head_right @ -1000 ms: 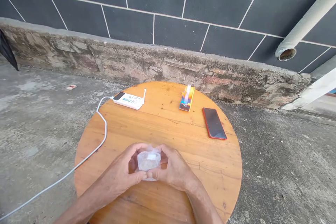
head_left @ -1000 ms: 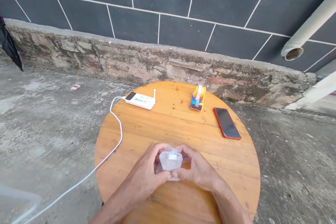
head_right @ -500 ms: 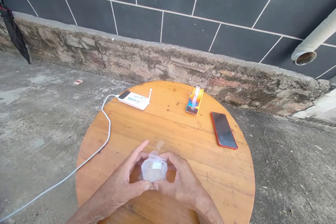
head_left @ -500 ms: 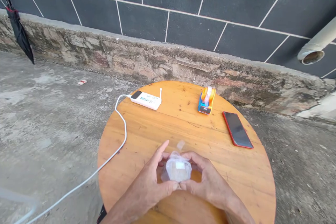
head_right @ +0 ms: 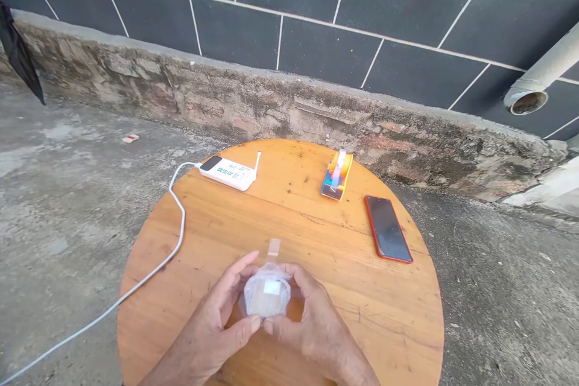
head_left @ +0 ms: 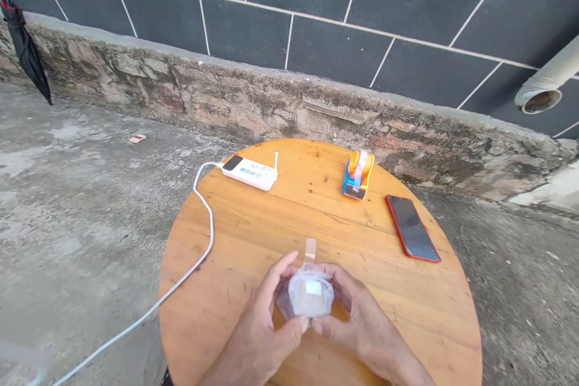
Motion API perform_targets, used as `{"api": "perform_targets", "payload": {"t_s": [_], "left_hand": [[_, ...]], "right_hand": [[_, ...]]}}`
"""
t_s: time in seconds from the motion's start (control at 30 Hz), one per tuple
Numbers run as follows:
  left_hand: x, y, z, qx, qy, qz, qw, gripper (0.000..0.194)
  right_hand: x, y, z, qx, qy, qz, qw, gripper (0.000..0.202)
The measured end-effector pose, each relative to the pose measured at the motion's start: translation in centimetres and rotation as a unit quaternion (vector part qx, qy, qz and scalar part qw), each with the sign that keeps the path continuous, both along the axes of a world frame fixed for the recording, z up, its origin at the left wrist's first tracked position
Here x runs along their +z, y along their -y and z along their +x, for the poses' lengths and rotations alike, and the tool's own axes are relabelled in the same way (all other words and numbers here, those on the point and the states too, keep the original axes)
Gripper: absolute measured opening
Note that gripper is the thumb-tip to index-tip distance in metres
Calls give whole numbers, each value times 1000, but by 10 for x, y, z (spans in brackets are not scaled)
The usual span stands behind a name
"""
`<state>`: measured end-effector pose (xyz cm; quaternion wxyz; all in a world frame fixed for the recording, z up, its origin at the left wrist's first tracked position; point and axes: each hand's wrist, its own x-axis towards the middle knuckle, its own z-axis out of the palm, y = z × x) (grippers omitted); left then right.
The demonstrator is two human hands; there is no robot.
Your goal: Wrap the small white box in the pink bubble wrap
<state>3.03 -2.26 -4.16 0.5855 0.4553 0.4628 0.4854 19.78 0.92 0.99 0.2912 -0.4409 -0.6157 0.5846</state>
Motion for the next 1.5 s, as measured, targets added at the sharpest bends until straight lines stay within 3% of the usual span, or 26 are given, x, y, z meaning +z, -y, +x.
{"api": "perform_targets", "payload": {"t_s": [0.37,0.77,1.0,1.2,1.5], "left_hand": [[-7,-1,2,-4,18,-1,1000,77],[-9,-5,-7,-69,77,-15,995,78],[4,-6,-6,-70,112,-16,991,79],[9,-7,-7,-74,120,-24,990,78],[23,-5,-3,-73,131,-64,987,87]], "right_hand": [[-5,0,4,17,-47,-31,998,50],[-7,-1,6,7,-32,3,999,43],[-9,1,2,-1,-23,33,999,41],[-7,3,5,-19,42,18,999,63],[1,9,1,-24,56,32,998,42]]}}
